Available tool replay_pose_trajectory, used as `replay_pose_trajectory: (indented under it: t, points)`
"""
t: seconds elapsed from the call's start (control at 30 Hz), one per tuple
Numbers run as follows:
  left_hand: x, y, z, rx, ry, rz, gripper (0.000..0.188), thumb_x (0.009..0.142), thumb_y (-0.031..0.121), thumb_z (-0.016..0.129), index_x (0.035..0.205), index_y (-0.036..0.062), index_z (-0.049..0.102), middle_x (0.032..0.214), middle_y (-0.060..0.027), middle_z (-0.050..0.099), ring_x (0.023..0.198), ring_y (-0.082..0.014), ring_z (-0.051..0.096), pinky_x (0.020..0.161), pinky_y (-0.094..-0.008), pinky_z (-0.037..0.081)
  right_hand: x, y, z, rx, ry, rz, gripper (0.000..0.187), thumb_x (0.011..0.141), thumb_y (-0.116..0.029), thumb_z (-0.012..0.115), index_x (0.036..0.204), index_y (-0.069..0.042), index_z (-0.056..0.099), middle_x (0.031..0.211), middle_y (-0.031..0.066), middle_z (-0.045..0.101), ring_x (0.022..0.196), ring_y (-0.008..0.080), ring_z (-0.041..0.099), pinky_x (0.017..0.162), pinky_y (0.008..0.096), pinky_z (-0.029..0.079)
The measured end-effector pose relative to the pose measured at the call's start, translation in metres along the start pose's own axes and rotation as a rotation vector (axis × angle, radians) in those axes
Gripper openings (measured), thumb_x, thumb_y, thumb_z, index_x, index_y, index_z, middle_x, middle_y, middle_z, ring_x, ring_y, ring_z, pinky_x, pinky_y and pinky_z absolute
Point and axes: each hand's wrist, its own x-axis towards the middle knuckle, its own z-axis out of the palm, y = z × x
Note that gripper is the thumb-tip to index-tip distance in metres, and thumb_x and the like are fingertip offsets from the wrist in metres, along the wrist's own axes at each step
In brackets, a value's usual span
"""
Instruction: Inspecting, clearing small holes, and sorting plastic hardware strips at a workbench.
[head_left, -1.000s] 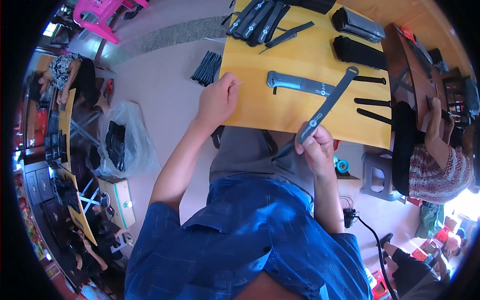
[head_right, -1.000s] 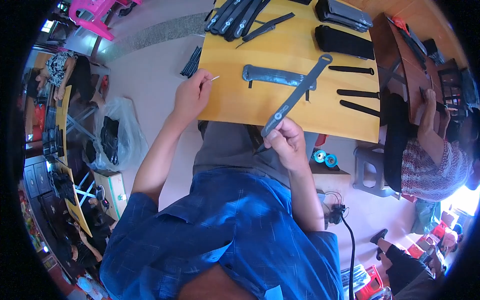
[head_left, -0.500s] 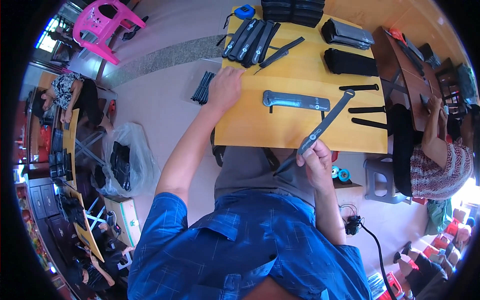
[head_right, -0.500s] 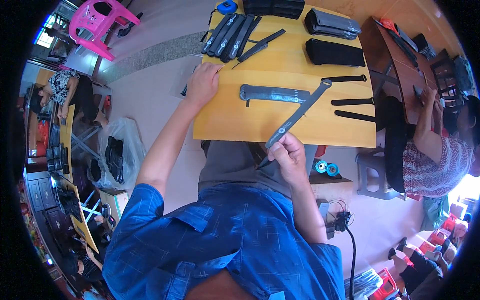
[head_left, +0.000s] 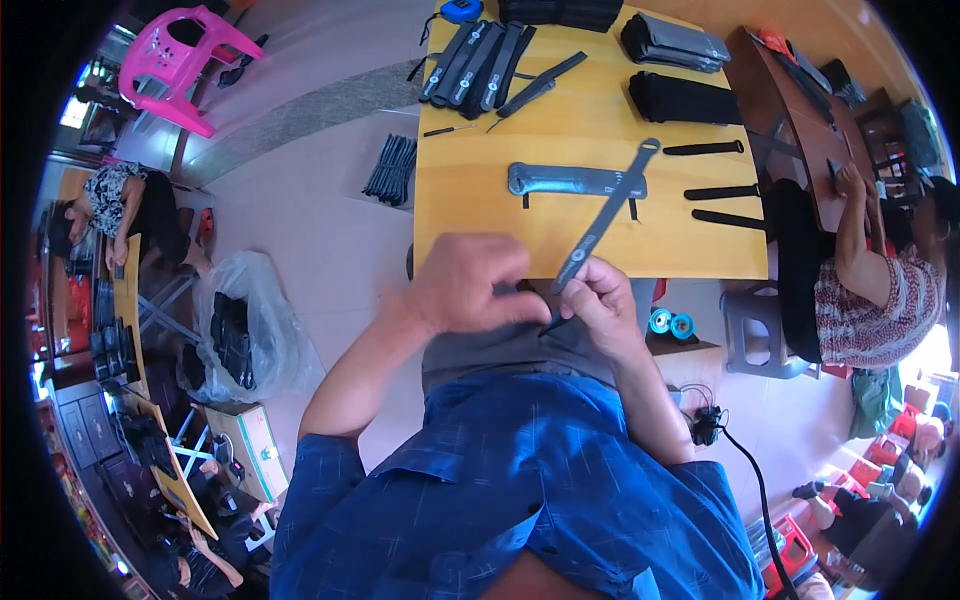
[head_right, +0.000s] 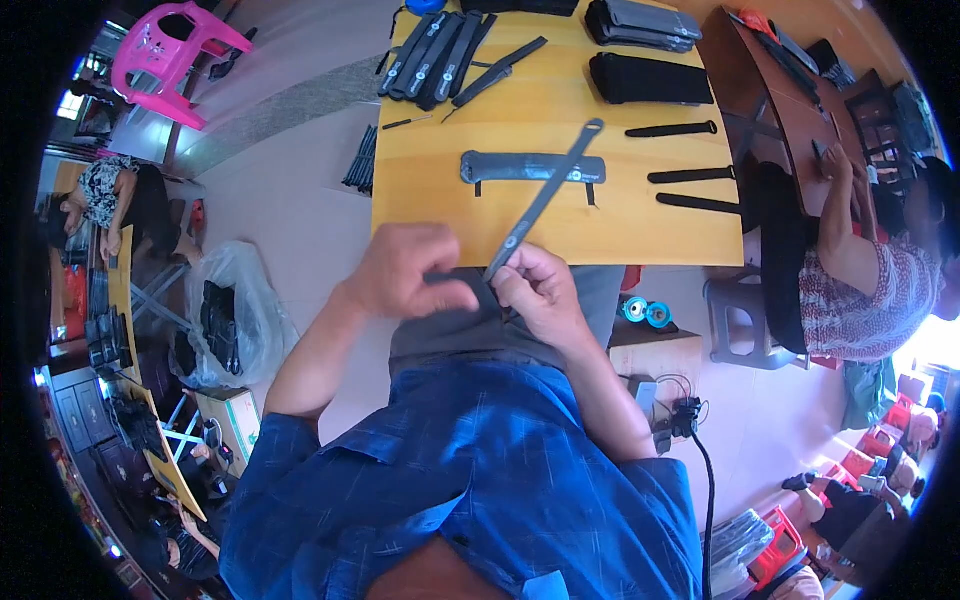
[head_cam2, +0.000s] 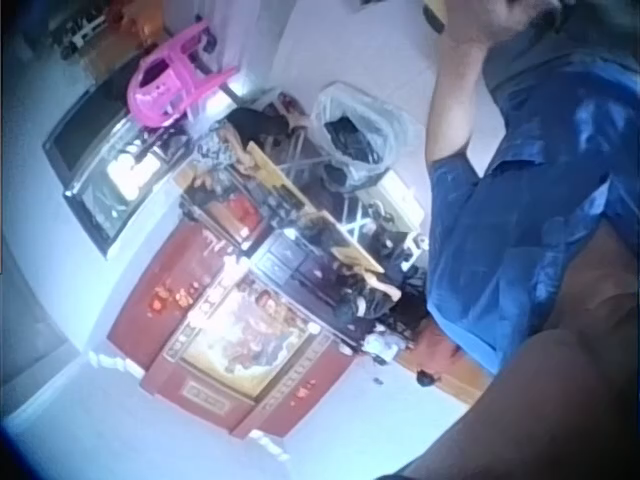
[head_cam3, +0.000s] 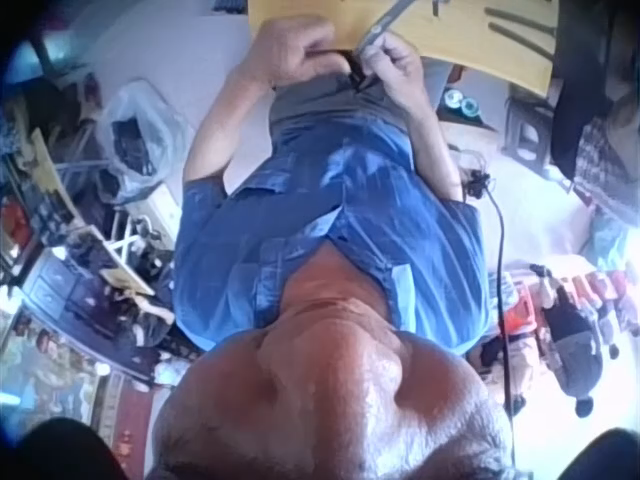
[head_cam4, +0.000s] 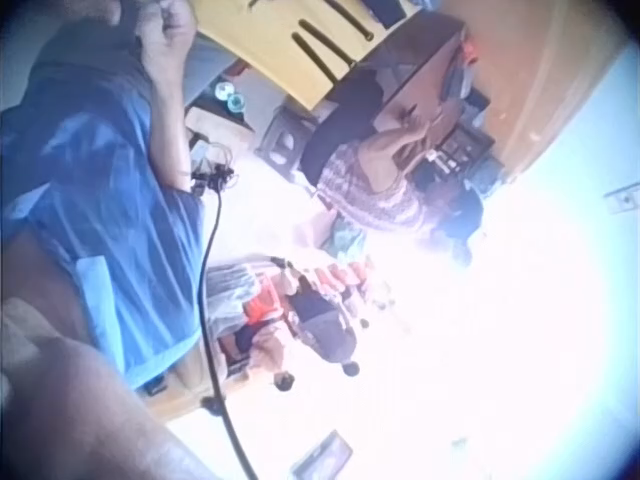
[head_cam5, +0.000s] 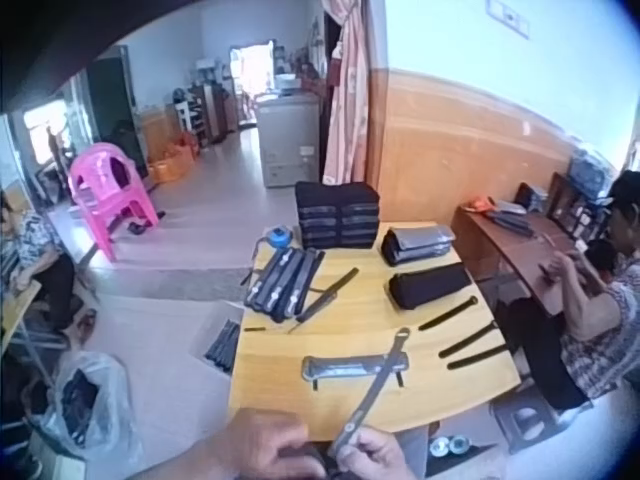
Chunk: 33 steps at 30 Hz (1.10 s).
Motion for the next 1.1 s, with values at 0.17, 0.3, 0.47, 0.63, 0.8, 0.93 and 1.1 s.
replay_pose_trajectory:
  t: [0.17,0.3,0.47,0.63,0.8,0.93,1.1]
  points:
    - [-0.004,0.016,0.019,0.069,-0.012,0.052,0.043,0.086,0.052,0.079,0.090,0.0108,0.066,0.072,-0.0067,0.064,0.068,-0.0310,0.067,0.059,-0.0425,0.050,-0.002,-0.002,0.004,-0.023,-0.144,0.019,0.011,0.104,-0.008,0.059,0.097,-0.003,0.065,0.086,-0.0049,0.062,0.080,0.0027,0.053,0.070,0.0231,0.046]
    - [-0.005,0.020,0.018,0.007,-0.043,0.034,0.032,0.089,0.041,0.077,0.091,0.0110,0.067,0.075,-0.0080,0.068,0.071,-0.0321,0.068,0.060,-0.0444,0.051,-0.003,-0.013,0.006,-0.055,-0.181,0.065,0.012,0.103,-0.010,0.060,0.095,-0.003,0.064,0.084,-0.0054,0.060,0.077,0.0038,0.051,0.068,0.0233,0.044]
    - [-0.006,0.024,0.012,0.006,-0.082,0.014,0.022,0.091,0.032,0.074,0.091,0.0110,0.067,0.077,-0.0091,0.068,0.073,-0.0331,0.068,0.062,-0.0456,0.051,0.001,-0.015,0.001,-0.128,-0.210,0.043,0.014,0.102,-0.011,0.062,0.092,-0.002,0.063,0.081,-0.0060,0.056,0.074,0.0042,0.047,0.064,0.0230,0.040]
    - [-0.009,0.023,0.015,-0.095,-0.052,0.056,0.017,0.093,0.023,0.068,0.084,0.0085,0.065,0.074,-0.0107,0.067,0.071,-0.0351,0.067,0.061,-0.0470,0.050,0.001,-0.016,-0.002,-0.162,-0.244,0.053,0.016,0.102,-0.011,0.063,0.088,-0.003,0.062,0.077,-0.0064,0.055,0.073,0.0031,0.046,0.062,0.0229,0.039]
    - [-0.013,0.020,0.018,-0.536,-0.167,0.055,0.028,0.095,0.018,0.060,0.070,0.0049,0.057,0.062,-0.0096,0.057,0.056,-0.0285,0.057,0.055,-0.0412,0.044,-0.007,-0.021,0.001,0.094,-0.343,0.192,0.017,0.099,-0.010,0.066,0.084,-0.004,0.061,0.075,-0.0063,0.055,0.071,0.0025,0.048,0.061,0.0222,0.038]
    - [-0.016,0.029,0.019,-1.380,-0.453,-0.018,0.040,0.096,0.017,0.055,0.059,0.0058,0.047,0.054,-0.0027,0.047,0.048,-0.0157,0.044,0.050,-0.0329,0.033,-0.003,-0.018,0.004,0.326,-0.720,0.092,0.028,0.091,-0.021,0.074,0.074,-0.003,0.060,0.068,-0.0012,0.058,0.060,0.0089,0.050,0.054,0.0282,0.037]
    - [-0.020,0.030,0.037,-1.710,-0.378,0.007,0.044,0.097,0.020,0.056,0.056,0.0111,0.043,0.053,0.0016,0.044,0.048,-0.0107,0.039,0.049,-0.0303,0.029,-0.005,0.004,-0.004,0.553,-0.791,0.179,0.027,0.087,-0.020,0.075,0.073,-0.001,0.062,0.069,0.0014,0.062,0.060,0.0109,0.054,0.055,0.0291,0.039]
